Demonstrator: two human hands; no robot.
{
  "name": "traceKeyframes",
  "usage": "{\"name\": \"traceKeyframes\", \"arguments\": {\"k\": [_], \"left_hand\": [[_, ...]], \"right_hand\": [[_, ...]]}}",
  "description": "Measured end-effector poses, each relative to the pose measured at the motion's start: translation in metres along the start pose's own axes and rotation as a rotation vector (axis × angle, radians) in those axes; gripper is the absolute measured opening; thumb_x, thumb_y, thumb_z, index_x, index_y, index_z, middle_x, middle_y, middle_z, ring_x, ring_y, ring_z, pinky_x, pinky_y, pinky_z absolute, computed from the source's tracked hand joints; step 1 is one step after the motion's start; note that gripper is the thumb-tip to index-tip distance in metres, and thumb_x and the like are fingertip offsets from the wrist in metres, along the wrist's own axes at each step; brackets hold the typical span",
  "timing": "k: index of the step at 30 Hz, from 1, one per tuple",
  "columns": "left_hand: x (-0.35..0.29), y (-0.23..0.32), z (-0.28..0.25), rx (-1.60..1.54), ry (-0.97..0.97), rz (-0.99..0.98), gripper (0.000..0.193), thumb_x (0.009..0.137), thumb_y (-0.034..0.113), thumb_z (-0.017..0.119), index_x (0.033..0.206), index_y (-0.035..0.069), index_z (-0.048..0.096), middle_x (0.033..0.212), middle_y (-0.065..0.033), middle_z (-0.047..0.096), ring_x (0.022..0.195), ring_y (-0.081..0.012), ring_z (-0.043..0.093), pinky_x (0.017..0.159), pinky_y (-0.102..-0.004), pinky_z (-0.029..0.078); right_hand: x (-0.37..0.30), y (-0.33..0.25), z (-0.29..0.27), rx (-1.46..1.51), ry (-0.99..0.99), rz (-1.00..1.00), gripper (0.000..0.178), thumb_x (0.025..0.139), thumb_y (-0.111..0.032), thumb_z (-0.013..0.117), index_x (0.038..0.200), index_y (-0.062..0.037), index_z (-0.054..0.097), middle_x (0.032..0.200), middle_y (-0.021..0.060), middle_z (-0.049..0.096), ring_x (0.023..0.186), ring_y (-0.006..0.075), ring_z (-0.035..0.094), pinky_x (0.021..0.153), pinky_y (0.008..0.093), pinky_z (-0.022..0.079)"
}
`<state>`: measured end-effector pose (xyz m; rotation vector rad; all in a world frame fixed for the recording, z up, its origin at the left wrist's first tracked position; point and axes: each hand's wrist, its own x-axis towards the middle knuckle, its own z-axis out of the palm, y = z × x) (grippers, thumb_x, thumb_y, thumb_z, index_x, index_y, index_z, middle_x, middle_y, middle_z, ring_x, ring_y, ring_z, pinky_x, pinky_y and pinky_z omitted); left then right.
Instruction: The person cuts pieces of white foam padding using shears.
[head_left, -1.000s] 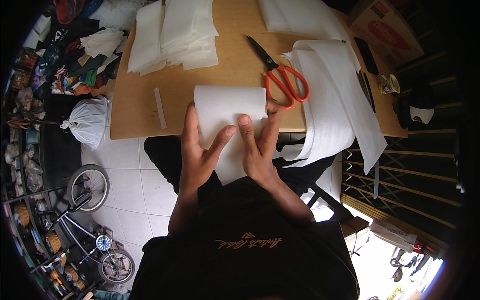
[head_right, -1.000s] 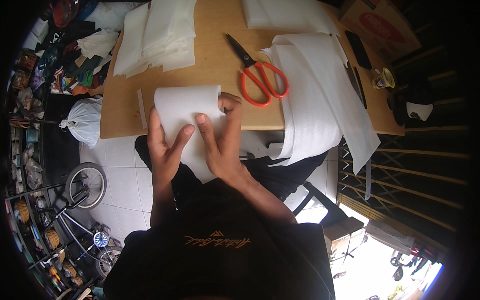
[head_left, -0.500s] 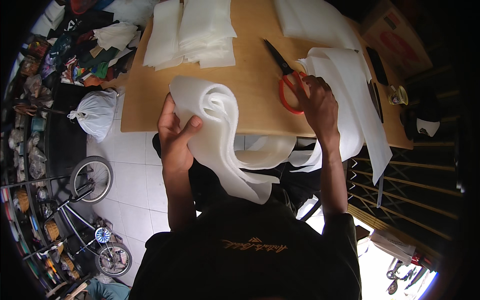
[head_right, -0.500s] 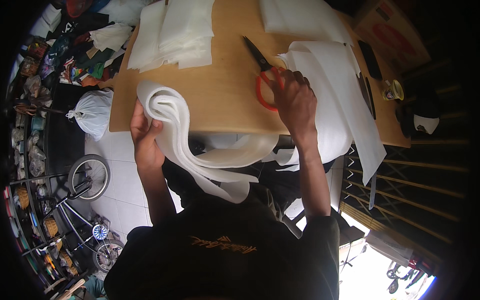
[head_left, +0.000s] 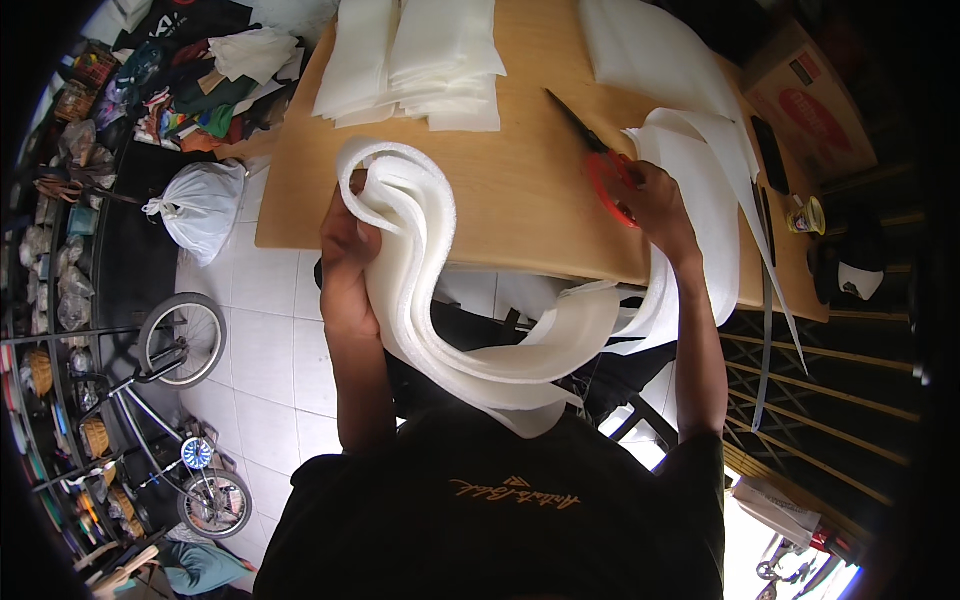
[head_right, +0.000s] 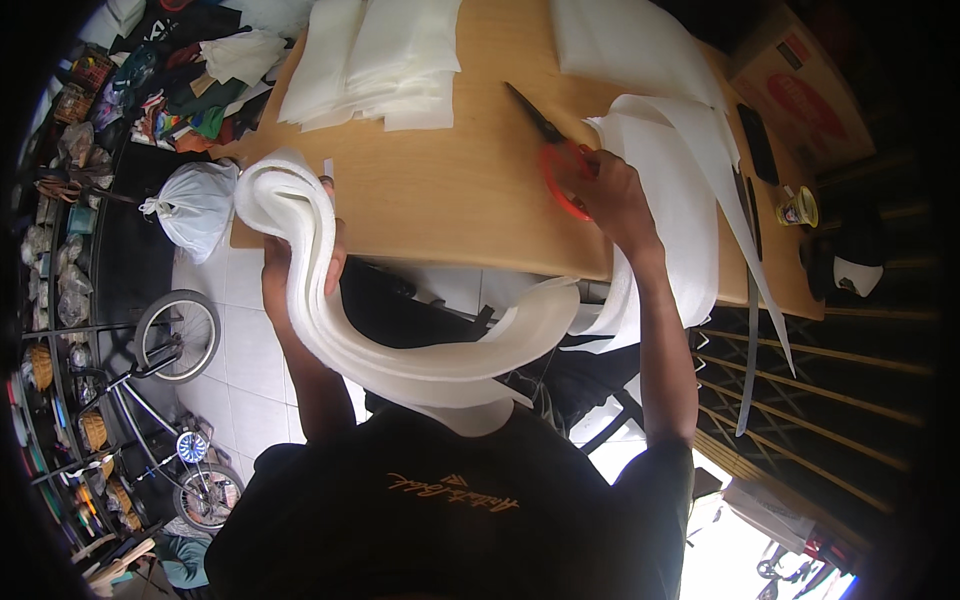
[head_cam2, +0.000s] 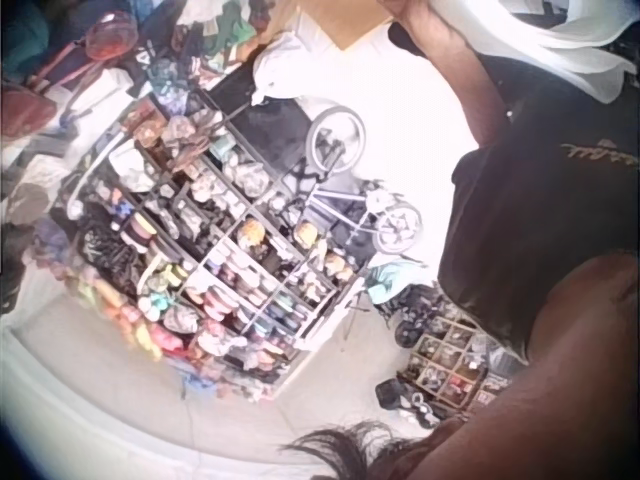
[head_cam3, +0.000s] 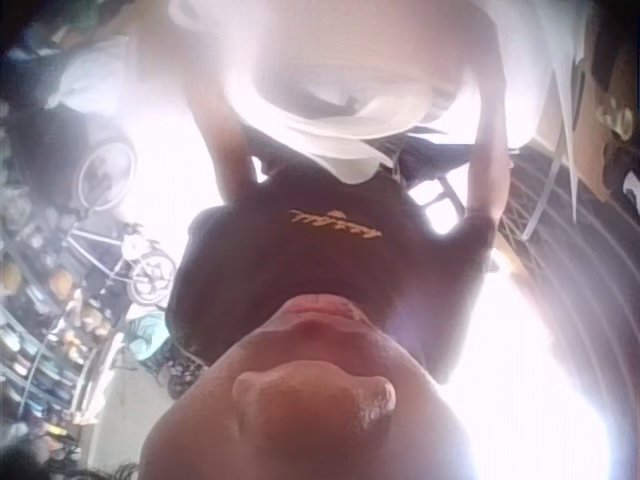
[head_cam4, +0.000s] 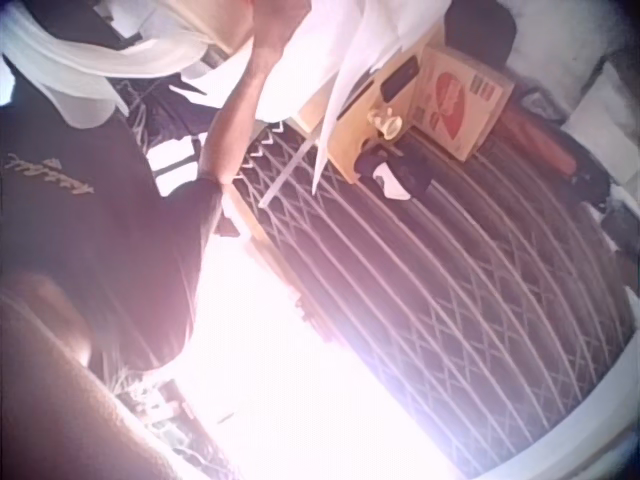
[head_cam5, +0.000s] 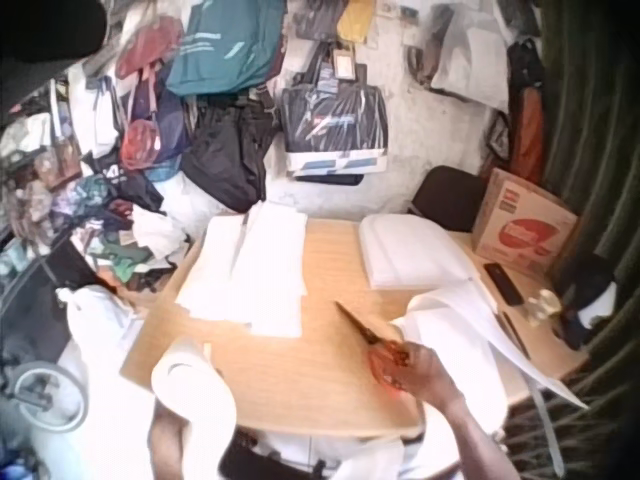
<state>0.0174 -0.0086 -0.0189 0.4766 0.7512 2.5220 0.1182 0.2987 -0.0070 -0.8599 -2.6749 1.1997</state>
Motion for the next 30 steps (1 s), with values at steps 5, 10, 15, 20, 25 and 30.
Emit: {"name": "traceKeyframes", "arguments": {"k": [5,10,15,20,25,30], "left_hand": [[0.004,0.001,0.019,0.129,0.046,0.002,0.059,0.082,0.017,0.073,0.129,-0.002,0.045,0.114,-0.0098,0.061,0.100,-0.0163,0.062,0.085,-0.0288,0.053],[0.005,0.000,0.017,0.285,0.081,0.022,0.057,0.080,0.011,0.074,0.128,-0.003,0.047,0.113,-0.0099,0.060,0.101,-0.0164,0.060,0.087,-0.0290,0.050],[0.013,0.002,0.027,0.422,0.025,0.064,0.057,0.078,0.008,0.074,0.127,-0.004,0.047,0.112,-0.0104,0.060,0.102,-0.0169,0.059,0.088,-0.0302,0.048],[0.016,0.000,0.037,0.483,0.065,0.055,0.058,0.077,0.007,0.074,0.127,-0.004,0.047,0.110,-0.0110,0.061,0.099,-0.0174,0.060,0.087,-0.0305,0.049],[0.016,-0.002,0.036,0.542,0.042,0.018,0.055,0.075,0.004,0.074,0.123,-0.004,0.049,0.106,-0.0104,0.062,0.095,-0.0172,0.061,0.084,-0.0296,0.049],[0.020,0.007,0.038,0.602,0.016,0.015,0.055,0.073,0.004,0.076,0.121,-0.004,0.050,0.103,-0.0100,0.063,0.093,-0.0169,0.062,0.084,-0.0285,0.049]], "right_hand": [[-0.011,0.023,-0.001,0.288,0.064,-0.127,0.027,0.086,-0.015,0.061,0.102,0.0072,0.060,0.077,0.0046,0.062,0.056,0.0093,0.052,0.053,0.0258,0.042],[-0.068,0.000,-0.023,0.620,-0.105,-0.135,0.043,0.080,-0.025,0.071,0.106,0.0035,0.052,0.070,-0.0034,0.049,0.055,0.0019,0.041,0.049,0.0193,0.032],[-0.136,-0.028,-0.038,0.960,-0.295,0.169,0.097,0.065,-0.057,0.078,0.127,0.0055,0.039,0.088,0.0026,0.047,0.064,0.0045,0.038,0.052,0.0185,0.028],[-0.155,-0.019,-0.046,1.140,-0.544,0.329,0.103,0.061,-0.059,0.079,0.130,0.0056,0.037,0.091,0.0050,0.048,0.065,0.0064,0.038,0.053,0.0205,0.030],[-0.152,0.004,-0.026,1.188,-0.878,-0.022,0.105,0.057,-0.064,0.079,0.126,0.0046,0.040,0.087,0.0045,0.048,0.063,0.0074,0.039,0.055,0.0219,0.032],[-0.150,-0.015,-0.036,0.954,-1.037,-0.058,0.111,0.044,-0.076,0.078,0.116,0.0021,0.045,0.077,0.0009,0.047,0.061,0.0076,0.040,0.056,0.0234,0.032]]}}
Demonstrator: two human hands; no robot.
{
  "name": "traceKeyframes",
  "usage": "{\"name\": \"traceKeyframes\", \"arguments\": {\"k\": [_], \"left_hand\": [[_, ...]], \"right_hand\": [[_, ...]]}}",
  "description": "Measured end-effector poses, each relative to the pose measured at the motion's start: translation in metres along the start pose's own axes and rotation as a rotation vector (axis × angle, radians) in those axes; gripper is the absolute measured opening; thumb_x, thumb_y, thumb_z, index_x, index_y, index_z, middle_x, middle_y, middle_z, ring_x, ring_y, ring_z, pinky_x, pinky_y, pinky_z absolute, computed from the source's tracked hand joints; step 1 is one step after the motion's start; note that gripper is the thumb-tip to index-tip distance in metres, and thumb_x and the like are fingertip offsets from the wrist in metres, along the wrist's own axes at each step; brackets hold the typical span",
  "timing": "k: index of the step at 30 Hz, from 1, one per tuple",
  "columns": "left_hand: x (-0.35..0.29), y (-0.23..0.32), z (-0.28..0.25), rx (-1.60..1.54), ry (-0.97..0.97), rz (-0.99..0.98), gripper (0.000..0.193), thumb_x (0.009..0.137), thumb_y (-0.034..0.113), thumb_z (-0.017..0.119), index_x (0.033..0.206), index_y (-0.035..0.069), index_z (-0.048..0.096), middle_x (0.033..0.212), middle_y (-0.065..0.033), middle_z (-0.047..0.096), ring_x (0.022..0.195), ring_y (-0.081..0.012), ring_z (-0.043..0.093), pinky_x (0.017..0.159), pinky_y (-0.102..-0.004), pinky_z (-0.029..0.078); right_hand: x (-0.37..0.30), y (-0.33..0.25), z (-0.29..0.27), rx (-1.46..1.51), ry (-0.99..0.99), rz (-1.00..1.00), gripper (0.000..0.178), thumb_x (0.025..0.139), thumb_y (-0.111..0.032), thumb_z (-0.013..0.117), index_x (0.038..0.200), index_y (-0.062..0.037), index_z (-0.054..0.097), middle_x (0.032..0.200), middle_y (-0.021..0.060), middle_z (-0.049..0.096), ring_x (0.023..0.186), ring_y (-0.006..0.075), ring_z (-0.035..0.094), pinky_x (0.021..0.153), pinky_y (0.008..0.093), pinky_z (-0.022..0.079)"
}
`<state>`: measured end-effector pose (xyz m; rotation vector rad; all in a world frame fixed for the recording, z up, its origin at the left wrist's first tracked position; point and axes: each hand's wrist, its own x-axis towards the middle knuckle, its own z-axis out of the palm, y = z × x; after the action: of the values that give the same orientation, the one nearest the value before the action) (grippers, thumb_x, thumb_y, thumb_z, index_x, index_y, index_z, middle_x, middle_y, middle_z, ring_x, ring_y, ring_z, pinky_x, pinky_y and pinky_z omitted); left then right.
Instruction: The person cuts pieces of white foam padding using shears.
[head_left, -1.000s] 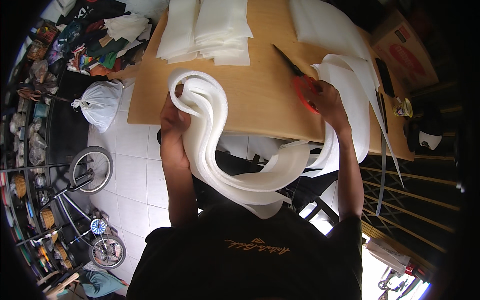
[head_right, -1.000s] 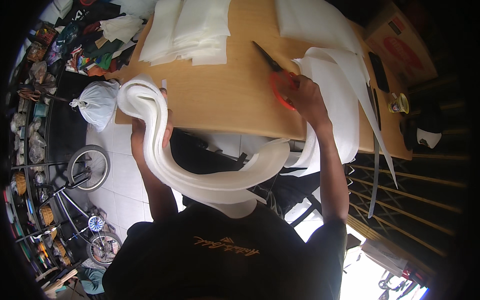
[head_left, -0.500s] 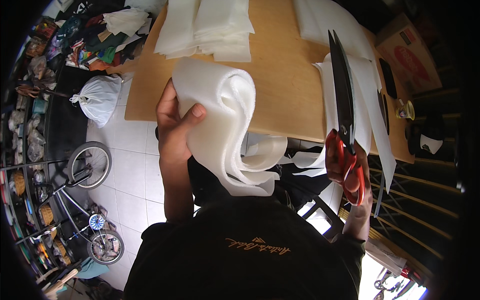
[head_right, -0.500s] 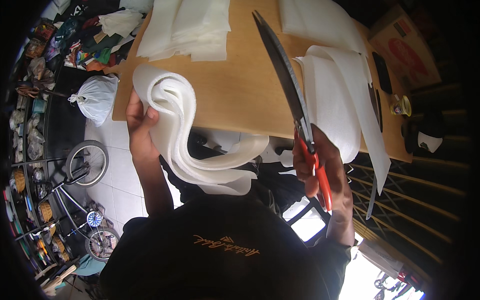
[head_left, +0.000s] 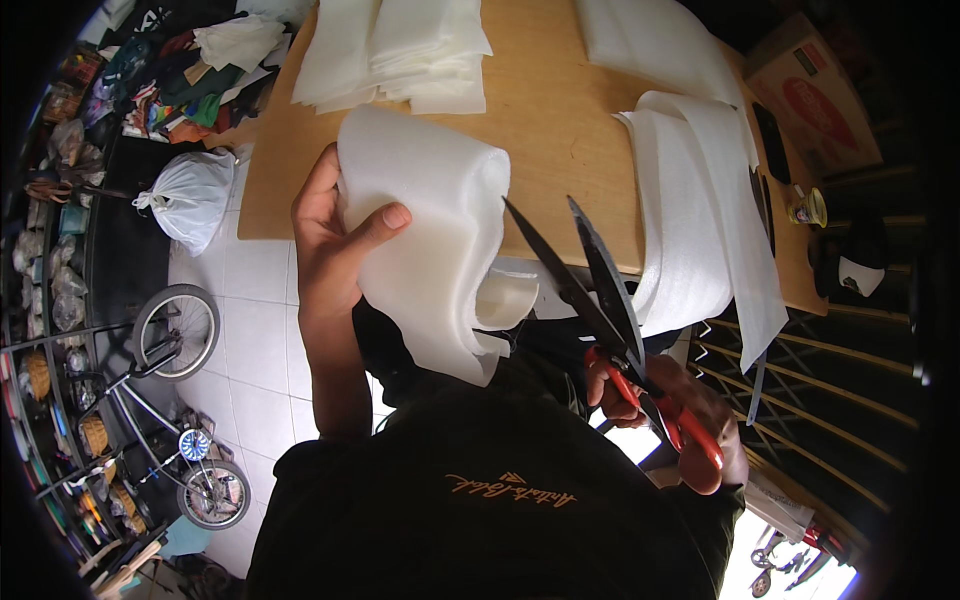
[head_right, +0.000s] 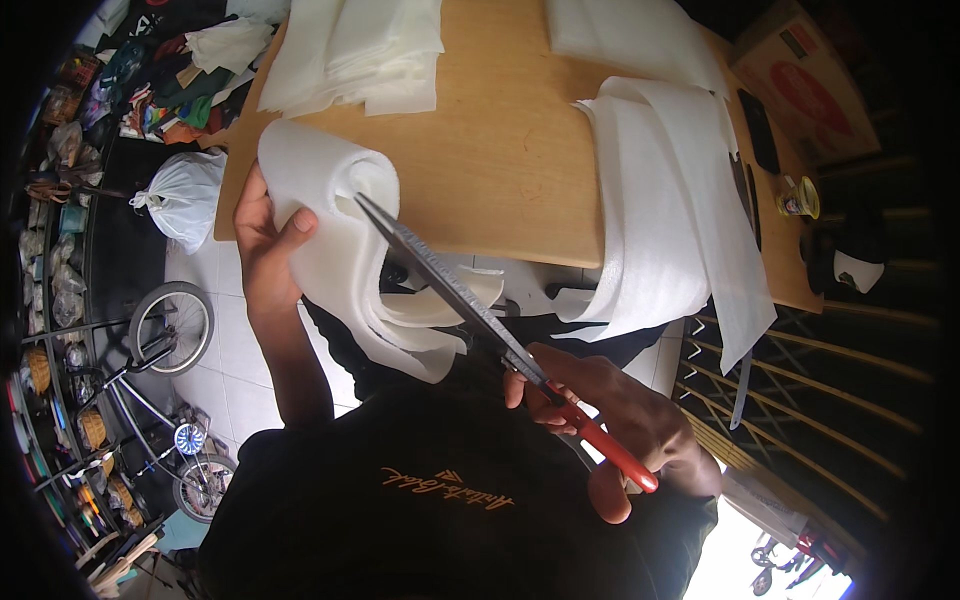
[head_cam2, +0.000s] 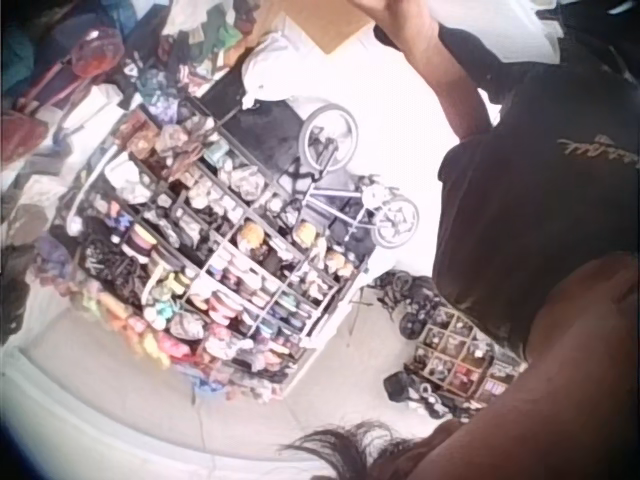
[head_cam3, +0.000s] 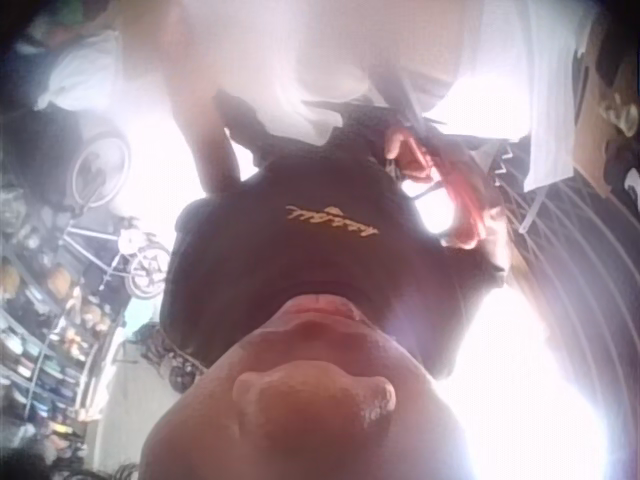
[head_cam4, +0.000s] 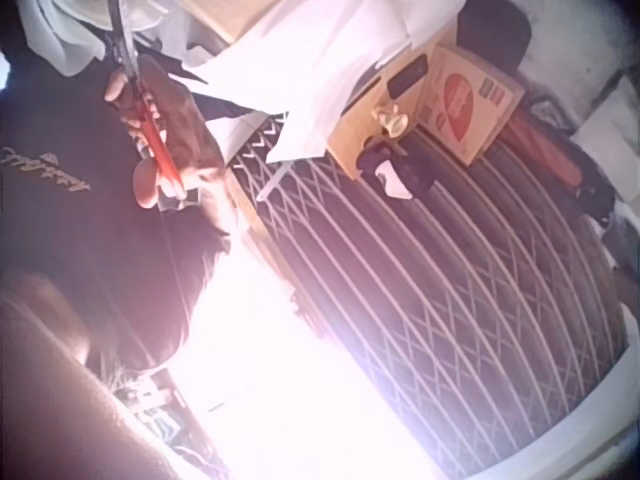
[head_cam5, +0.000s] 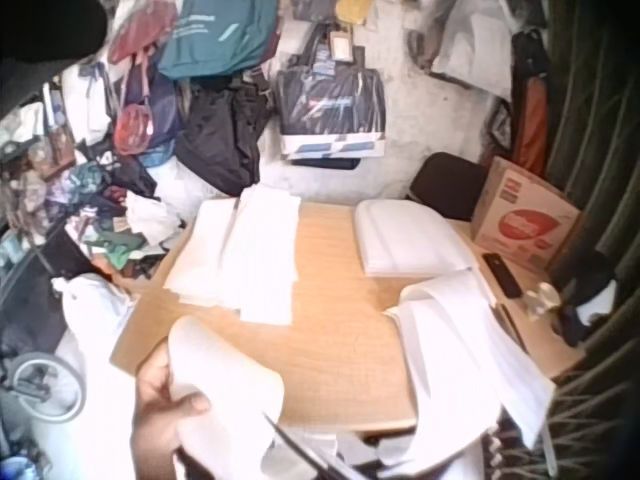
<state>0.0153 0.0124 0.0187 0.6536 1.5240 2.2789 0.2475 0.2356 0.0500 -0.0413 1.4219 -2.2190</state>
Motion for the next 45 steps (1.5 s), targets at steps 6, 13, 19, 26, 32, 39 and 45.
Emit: {"name": "traceKeyframes", "arguments": {"k": [6,13,19,26,32,39,45], "left_hand": [[-0.004,0.004,-0.003,0.020,-0.037,0.005,0.058,0.069,0.004,0.078,0.119,-0.006,0.050,0.102,-0.0110,0.063,0.092,-0.0169,0.062,0.084,-0.0288,0.049],[-0.006,0.008,-0.001,0.127,-0.061,0.023,0.055,0.067,0.006,0.081,0.113,-0.005,0.053,0.097,-0.0107,0.064,0.087,-0.0170,0.063,0.079,-0.0291,0.050],[-0.011,0.015,0.002,0.221,-0.159,0.037,0.056,0.064,0.013,0.087,0.107,-0.005,0.056,0.089,-0.0095,0.065,0.080,-0.0157,0.064,0.072,-0.0281,0.052],[-0.012,0.010,0.008,0.241,-0.240,0.107,0.056,0.062,0.017,0.089,0.103,-0.004,0.058,0.083,-0.0087,0.065,0.074,-0.0142,0.064,0.065,-0.0260,0.051],[-0.014,0.013,0.008,0.224,-0.232,0.117,0.056,0.061,0.018,0.089,0.102,-0.005,0.058,0.081,-0.0082,0.065,0.072,-0.0134,0.064,0.064,-0.0252,0.050],[-0.013,0.009,0.005,0.244,-0.260,0.154,0.056,0.061,0.018,0.089,0.102,-0.005,0.058,0.083,-0.0078,0.065,0.074,-0.0131,0.064,0.065,-0.0255,0.050],[-0.014,0.012,0.006,0.209,-0.240,0.114,0.056,0.061,0.016,0.089,0.102,-0.004,0.058,0.085,-0.0074,0.065,0.077,-0.0129,0.064,0.067,-0.0256,0.050]], "right_hand": [[-0.001,-0.030,0.014,0.006,0.161,0.249,0.119,0.027,-0.082,0.072,0.110,0.0004,0.048,0.070,-0.0027,0.044,0.059,0.0061,0.041,0.055,0.0232,0.031],[-0.005,-0.031,0.011,-0.007,0.160,0.244,0.119,0.027,-0.083,0.072,0.109,0.0002,0.051,0.067,-0.0046,0.043,0.056,0.0048,0.039,0.052,0.0222,0.029],[-0.004,-0.055,0.021,-0.037,0.229,0.349,0.119,0.031,-0.086,0.072,0.109,0.0016,0.051,0.072,-0.0023,0.047,0.058,0.0047,0.040,0.053,0.0197,0.032],[-0.013,-0.037,0.014,0.179,0.120,0.142,0.131,0.041,-0.090,0.064,0.121,0.0118,0.043,0.106,0.0163,0.048,0.071,0.0070,0.044,0.055,0.0184,0.040],[-0.018,-0.026,0.003,0.384,0.082,0.261,0.132,0.040,-0.086,0.070,0.123,0.0120,0.040,0.109,0.0165,0.046,0.074,0.0057,0.044,0.055,0.0151,0.040],[-0.035,-0.015,0.009,0.577,0.182,0.147,0.115,0.057,-0.067,0.077,0.133,0.0085,0.037,0.112,0.0188,0.046,0.076,0.0094,0.048,0.060,0.0164,0.045],[-0.030,-0.027,0.006,0.256,0.335,0.239,0.060,0.081,-0.019,0.074,0.127,0.0085,0.046,0.091,0.0142,0.062,0.068,0.0100,0.060,0.057,0.0203,0.045]]}}
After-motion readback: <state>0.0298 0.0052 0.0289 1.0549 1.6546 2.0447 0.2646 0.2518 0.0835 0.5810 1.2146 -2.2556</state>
